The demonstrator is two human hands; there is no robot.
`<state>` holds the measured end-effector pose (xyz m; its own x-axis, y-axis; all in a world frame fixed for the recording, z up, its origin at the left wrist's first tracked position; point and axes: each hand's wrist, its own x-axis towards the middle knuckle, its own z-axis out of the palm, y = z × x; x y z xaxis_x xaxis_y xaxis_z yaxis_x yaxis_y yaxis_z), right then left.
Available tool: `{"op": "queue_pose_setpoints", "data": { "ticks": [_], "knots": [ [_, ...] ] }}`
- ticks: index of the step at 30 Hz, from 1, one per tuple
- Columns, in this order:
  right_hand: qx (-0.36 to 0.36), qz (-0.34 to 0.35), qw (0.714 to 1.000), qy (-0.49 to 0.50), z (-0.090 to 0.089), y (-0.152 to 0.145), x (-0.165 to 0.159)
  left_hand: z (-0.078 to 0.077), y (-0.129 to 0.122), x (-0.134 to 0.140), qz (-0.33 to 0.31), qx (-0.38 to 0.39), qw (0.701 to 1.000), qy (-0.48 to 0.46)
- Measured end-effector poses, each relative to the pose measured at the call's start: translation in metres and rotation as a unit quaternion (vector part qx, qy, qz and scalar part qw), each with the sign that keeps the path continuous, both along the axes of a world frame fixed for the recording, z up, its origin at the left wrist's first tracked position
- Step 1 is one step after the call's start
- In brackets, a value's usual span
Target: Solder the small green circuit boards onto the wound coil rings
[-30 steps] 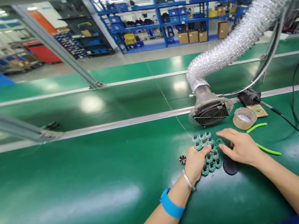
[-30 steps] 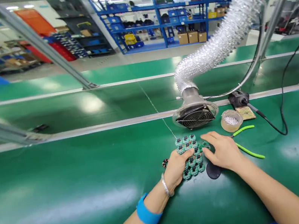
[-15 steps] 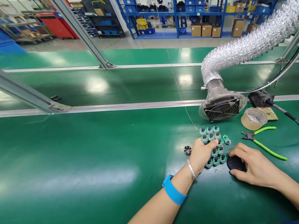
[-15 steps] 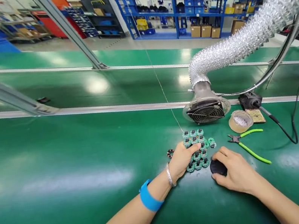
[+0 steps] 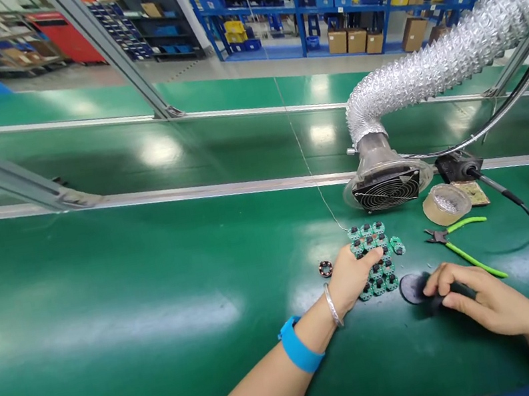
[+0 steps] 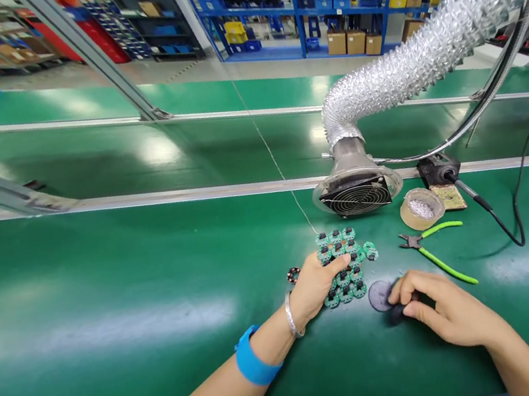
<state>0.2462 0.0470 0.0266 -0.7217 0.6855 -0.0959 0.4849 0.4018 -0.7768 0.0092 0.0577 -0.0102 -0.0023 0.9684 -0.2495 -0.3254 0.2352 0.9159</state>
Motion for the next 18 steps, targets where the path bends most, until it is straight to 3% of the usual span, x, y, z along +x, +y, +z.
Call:
{"op": "queue_pose_setpoints", "data": {
  "ticks": [7, 14, 18],
  "knots": [
    [0.012, 0.037, 0.995, -0.097, 0.008, -0.020, -0.006, 0.000, 0.001, -0.001, -0.004, 0.002, 1.000, 0.011],
    [0.040, -0.024, 0.993, -0.106, 0.009, -0.029, -0.004, 0.000, 0.001, -0.001, -0.009, 0.006, 1.000, 0.021],
    [-0.022, -0.008, 0.997, -0.068, 0.009, -0.036, 0.000, 0.001, 0.000, 0.000, -0.011, 0.004, 1.000, 0.027]
  ]
}}
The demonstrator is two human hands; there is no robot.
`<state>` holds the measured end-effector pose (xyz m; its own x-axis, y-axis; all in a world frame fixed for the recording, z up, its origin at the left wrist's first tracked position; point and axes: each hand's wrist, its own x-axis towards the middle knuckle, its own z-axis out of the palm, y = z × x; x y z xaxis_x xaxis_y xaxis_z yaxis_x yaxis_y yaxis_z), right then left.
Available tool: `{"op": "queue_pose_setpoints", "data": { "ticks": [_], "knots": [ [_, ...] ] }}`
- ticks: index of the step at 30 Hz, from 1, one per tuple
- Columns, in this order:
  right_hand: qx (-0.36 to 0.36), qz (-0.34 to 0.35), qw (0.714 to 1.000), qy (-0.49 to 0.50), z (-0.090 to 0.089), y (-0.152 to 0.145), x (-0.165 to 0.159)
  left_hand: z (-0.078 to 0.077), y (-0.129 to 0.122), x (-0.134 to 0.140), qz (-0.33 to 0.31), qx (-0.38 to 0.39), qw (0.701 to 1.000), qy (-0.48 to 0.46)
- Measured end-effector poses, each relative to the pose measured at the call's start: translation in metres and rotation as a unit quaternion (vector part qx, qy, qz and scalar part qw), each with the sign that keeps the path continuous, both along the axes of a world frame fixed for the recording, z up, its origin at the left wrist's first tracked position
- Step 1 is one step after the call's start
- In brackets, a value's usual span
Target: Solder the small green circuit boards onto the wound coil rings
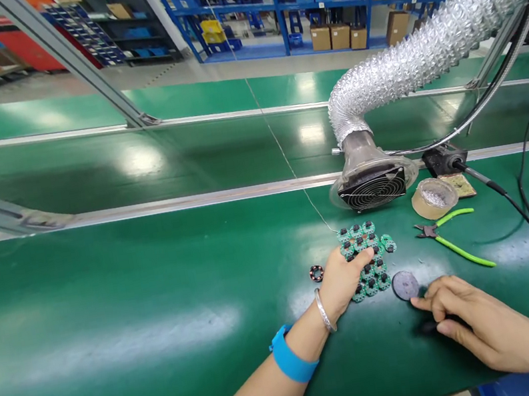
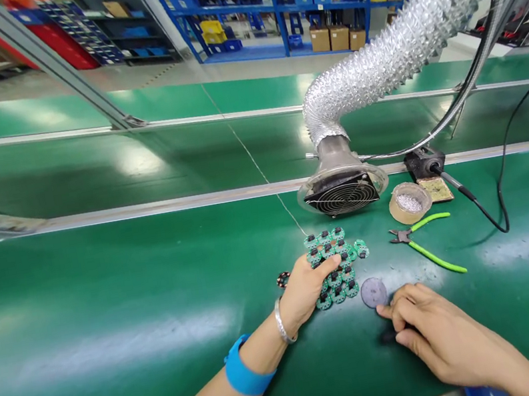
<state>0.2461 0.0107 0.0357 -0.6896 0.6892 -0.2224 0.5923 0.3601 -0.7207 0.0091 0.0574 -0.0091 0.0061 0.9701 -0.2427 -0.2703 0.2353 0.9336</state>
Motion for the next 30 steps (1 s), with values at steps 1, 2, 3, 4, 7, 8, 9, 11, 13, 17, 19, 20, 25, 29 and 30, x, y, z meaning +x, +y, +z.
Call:
{"op": "queue_pose_setpoints", "data": {
  "ticks": [1, 2, 3, 4, 7, 8, 9, 11, 13, 17, 19, 20, 25, 29, 30],
  "knots": [
    [-0.020, -0.014, 1.000, 0.017, -0.001, -0.001, 0.002, 0.000, 0.000, 0.000, -0.001, -0.002, 1.000, 0.002],
    [-0.039, -0.042, 0.998, 0.035, -0.004, -0.002, 0.003, 0.000, -0.001, 0.000, -0.002, -0.004, 1.000, 0.005],
    [-0.062, -0.085, 0.993, 0.060, -0.007, -0.002, 0.004, 0.001, -0.001, 0.001, -0.003, -0.006, 1.000, 0.008],
    [-0.089, -0.134, 0.983, 0.091, -0.012, -0.001, 0.005, 0.001, -0.001, 0.001, -0.005, -0.007, 1.000, 0.013],
    [-0.161, -0.249, 0.937, 0.184, -0.026, 0.005, 0.005, 0.001, -0.001, 0.000, -0.009, -0.009, 0.999, 0.043],
    [-0.172, -0.266, 0.926, 0.204, -0.030, 0.007, 0.004, 0.002, -0.001, -0.002, -0.013, -0.009, 0.998, 0.060],
    [-0.174, -0.275, 0.921, 0.215, -0.033, 0.010, 0.003, 0.003, -0.002, -0.003, -0.018, -0.010, 0.997, 0.077],
    [-0.174, -0.287, 0.914, 0.229, -0.037, 0.014, 0.002, 0.008, -0.004, -0.007, -0.026, -0.009, 0.993, 0.113],
    [-0.179, -0.297, 0.905, 0.245, -0.038, 0.017, 0.001, 0.016, -0.008, -0.013, -0.052, 0.007, 0.978, 0.203],
    [-0.197, -0.305, 0.890, 0.275, -0.038, 0.016, 0.001, 0.036, -0.018, -0.024, -0.183, 0.051, 0.864, 0.466],
    [-0.208, -0.304, 0.884, 0.288, -0.039, 0.015, 0.000, 0.043, -0.021, -0.027, -0.225, 0.068, 0.818, 0.525],
    [-0.214, -0.302, 0.881, 0.294, -0.039, 0.014, -0.001, 0.045, -0.022, -0.028, -0.236, 0.076, 0.803, 0.543],
    [-0.235, -0.279, 0.874, 0.322, -0.038, 0.011, -0.007, 0.048, -0.026, -0.028, -0.244, 0.111, 0.757, 0.596],
    [-0.239, -0.258, 0.872, 0.339, -0.036, 0.008, -0.013, 0.044, -0.036, -0.012, -0.150, 0.204, 0.801, 0.542],
    [-0.240, -0.252, 0.873, 0.342, -0.035, 0.007, -0.015, 0.041, -0.038, -0.006, -0.159, 0.201, 0.831, 0.494]
  ]
}}
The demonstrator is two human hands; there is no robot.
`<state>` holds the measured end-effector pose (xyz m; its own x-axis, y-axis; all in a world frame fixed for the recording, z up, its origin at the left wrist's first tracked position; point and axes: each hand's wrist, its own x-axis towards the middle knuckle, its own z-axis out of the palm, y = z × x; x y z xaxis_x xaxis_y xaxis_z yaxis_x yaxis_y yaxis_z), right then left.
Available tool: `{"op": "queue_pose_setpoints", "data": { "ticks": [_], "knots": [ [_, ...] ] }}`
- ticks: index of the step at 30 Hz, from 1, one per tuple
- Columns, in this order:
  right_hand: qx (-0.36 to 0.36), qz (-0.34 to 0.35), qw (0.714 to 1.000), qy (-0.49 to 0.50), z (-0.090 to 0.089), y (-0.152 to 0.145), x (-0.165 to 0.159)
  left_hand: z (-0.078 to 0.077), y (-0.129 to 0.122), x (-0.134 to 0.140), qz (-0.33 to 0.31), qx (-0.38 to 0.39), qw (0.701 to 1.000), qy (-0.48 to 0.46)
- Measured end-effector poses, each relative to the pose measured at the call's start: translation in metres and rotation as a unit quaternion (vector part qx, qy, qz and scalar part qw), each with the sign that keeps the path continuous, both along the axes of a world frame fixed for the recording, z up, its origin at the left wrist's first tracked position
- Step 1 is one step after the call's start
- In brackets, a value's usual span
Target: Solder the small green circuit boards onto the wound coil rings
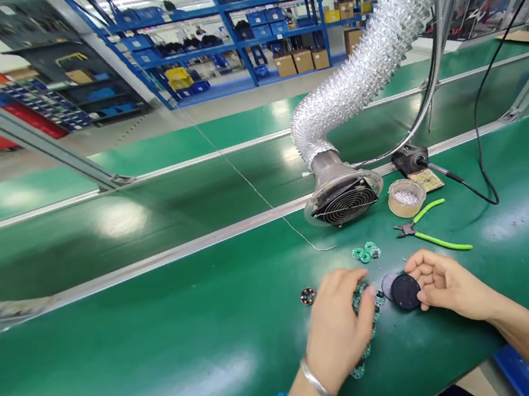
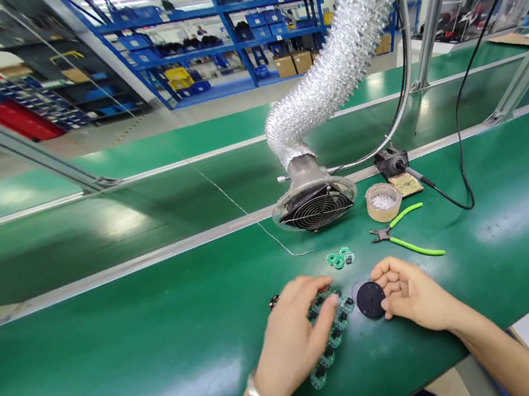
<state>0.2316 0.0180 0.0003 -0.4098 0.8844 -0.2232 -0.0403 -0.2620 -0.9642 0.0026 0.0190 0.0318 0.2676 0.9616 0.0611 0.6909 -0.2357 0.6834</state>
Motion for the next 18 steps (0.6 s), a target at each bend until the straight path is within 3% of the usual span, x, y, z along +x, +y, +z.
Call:
{"op": "queue_pose_setpoints", "data": {
  "ticks": [2, 4, 7, 13, 18],
  "knots": [
    [0.006, 0.011, 1.000, 0.003, 0.001, -0.002, -0.003, -0.009, -0.005, 0.012, -0.035, -0.106, 0.987, -0.117],
    [0.014, 0.019, 1.000, -0.006, 0.001, -0.003, -0.004, -0.020, -0.007, 0.022, -0.035, -0.209, 0.953, -0.216],
    [0.039, 0.013, 0.998, -0.049, -0.001, -0.003, -0.004, -0.030, -0.006, 0.028, -0.001, -0.270, 0.923, -0.274],
    [0.129, -0.026, 0.971, -0.198, -0.005, 0.000, -0.005, -0.029, -0.003, 0.026, -0.012, -0.168, 0.974, -0.150],
    [0.185, -0.036, 0.942, -0.276, -0.002, 0.001, -0.013, -0.031, -0.004, 0.027, -0.004, -0.110, 0.991, -0.080]
  ]
}}
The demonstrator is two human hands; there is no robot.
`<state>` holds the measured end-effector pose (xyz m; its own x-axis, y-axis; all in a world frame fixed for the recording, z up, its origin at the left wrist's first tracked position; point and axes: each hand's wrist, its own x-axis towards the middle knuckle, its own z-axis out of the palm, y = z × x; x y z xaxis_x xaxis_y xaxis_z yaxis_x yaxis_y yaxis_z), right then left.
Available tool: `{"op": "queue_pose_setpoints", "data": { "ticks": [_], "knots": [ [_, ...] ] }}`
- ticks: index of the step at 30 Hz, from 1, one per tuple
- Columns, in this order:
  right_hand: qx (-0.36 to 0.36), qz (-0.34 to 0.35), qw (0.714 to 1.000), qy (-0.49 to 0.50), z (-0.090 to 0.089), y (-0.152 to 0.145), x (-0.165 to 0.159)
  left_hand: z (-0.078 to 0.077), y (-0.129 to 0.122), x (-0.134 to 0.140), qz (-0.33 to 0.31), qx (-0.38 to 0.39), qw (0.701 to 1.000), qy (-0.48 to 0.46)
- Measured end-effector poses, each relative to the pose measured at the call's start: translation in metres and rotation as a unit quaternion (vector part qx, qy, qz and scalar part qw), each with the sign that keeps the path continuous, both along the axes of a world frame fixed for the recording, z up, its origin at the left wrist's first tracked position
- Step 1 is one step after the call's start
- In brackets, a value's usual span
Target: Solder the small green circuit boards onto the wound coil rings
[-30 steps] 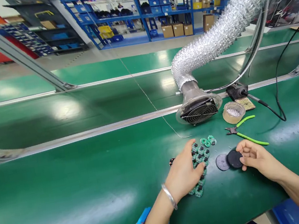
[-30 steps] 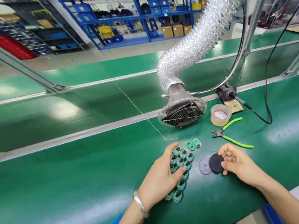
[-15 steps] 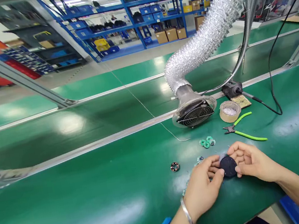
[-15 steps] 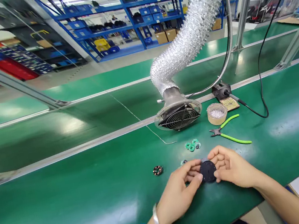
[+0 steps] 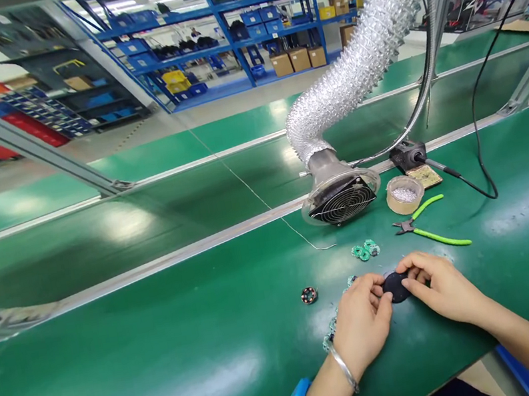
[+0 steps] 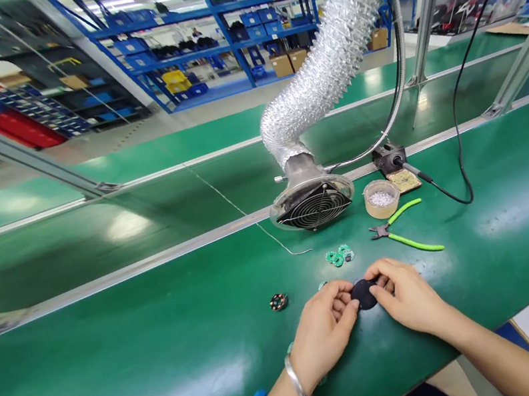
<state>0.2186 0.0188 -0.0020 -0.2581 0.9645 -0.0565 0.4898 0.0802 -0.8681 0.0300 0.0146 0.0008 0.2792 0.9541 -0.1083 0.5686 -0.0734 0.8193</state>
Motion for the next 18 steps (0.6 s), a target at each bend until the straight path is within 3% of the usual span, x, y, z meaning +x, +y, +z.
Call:
{"op": "queue_pose_setpoints", "data": {
  "ticks": [8, 18],
  "knots": [
    [0.057, 0.009, 0.996, -0.064, -0.004, 0.008, -0.003, 0.003, 0.006, 0.001, -0.007, 0.041, 0.998, 0.054],
    [0.124, 0.067, 0.983, -0.114, -0.007, 0.009, -0.001, 0.010, 0.007, -0.006, -0.086, 0.078, 0.979, 0.165]
  ]
}}
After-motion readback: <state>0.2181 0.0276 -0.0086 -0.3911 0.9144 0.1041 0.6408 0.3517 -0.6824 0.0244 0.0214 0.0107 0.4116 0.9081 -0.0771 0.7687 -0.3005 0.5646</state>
